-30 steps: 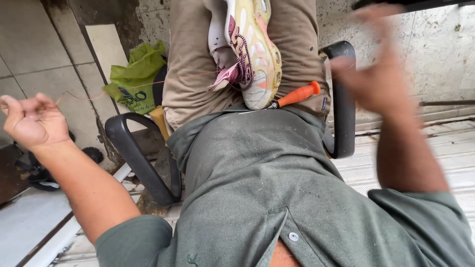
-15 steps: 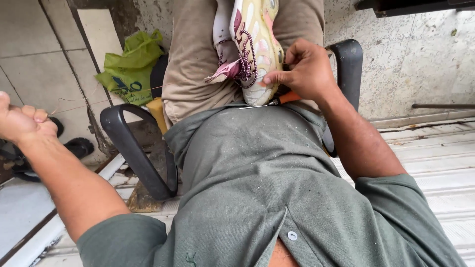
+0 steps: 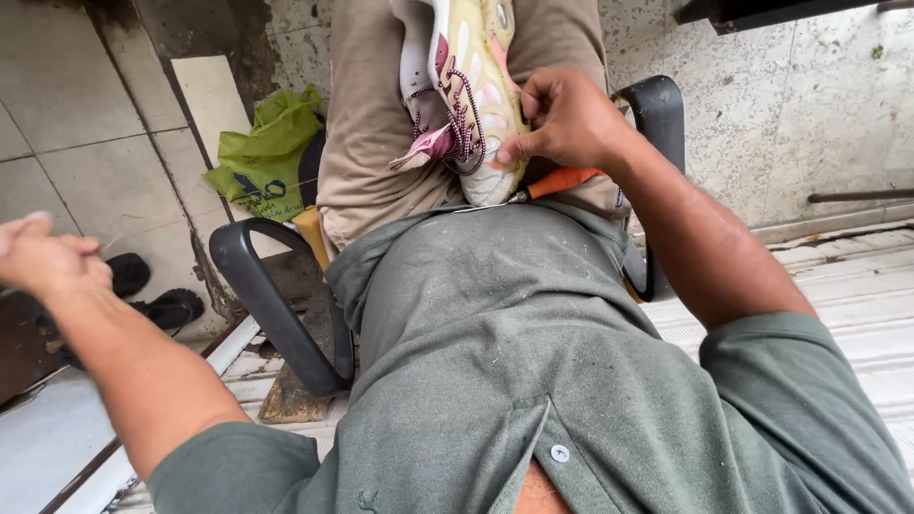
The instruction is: Hand-sewing the sole of a sneaker using a hook needle and thread to repair it.
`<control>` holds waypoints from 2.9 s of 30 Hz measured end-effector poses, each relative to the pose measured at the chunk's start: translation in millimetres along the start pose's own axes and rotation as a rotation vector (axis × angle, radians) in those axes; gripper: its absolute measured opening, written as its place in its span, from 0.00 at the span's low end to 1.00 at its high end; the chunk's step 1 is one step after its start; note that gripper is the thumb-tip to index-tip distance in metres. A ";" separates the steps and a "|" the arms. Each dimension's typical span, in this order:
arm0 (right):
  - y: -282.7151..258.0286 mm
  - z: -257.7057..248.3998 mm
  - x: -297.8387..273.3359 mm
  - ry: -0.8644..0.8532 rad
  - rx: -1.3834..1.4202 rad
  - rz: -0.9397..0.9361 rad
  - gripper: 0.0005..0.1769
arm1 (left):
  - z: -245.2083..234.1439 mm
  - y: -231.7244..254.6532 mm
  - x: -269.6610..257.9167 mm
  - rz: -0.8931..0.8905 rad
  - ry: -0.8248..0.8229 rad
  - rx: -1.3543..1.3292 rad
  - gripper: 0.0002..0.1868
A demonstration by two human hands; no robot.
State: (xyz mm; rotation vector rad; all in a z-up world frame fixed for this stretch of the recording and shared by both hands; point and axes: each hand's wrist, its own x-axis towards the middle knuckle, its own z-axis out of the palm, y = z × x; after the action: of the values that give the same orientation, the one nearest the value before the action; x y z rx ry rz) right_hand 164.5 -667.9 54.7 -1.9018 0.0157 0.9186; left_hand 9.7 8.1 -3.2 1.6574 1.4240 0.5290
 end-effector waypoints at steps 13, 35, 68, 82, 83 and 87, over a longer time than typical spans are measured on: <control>42.4 -2.2 -87.6 -0.033 -1.131 -0.340 0.22 | 225.5 144.8 -384.6 0.634 -1.106 0.288 0.22; 28.2 -44.9 -83.7 0.385 -0.416 -0.560 0.22 | 294.7 79.7 -392.5 0.048 -1.204 -0.912 0.17; 30.6 -21.5 -79.9 0.421 -0.045 -0.181 0.20 | 297.8 66.2 -403.2 0.287 -1.222 -0.836 0.16; 31.7 -34.5 -76.7 0.484 -0.816 -0.378 0.23 | 304.8 57.5 -404.8 0.127 -1.365 -0.916 0.18; 31.8 -32.8 -75.9 0.494 -0.823 -0.382 0.22 | 304.7 57.1 -404.8 0.084 -1.379 -0.943 0.18; 45.0 -29.4 -70.2 0.532 -0.824 -0.448 0.23 | 306.9 56.4 -403.6 0.096 -1.386 -0.951 0.18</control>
State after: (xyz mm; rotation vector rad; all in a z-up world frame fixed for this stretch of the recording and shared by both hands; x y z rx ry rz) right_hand 114.5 -739.4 69.0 -2.7010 -0.5194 0.0668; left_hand 176.3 -472.9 -36.5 0.8568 -0.0049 -0.0163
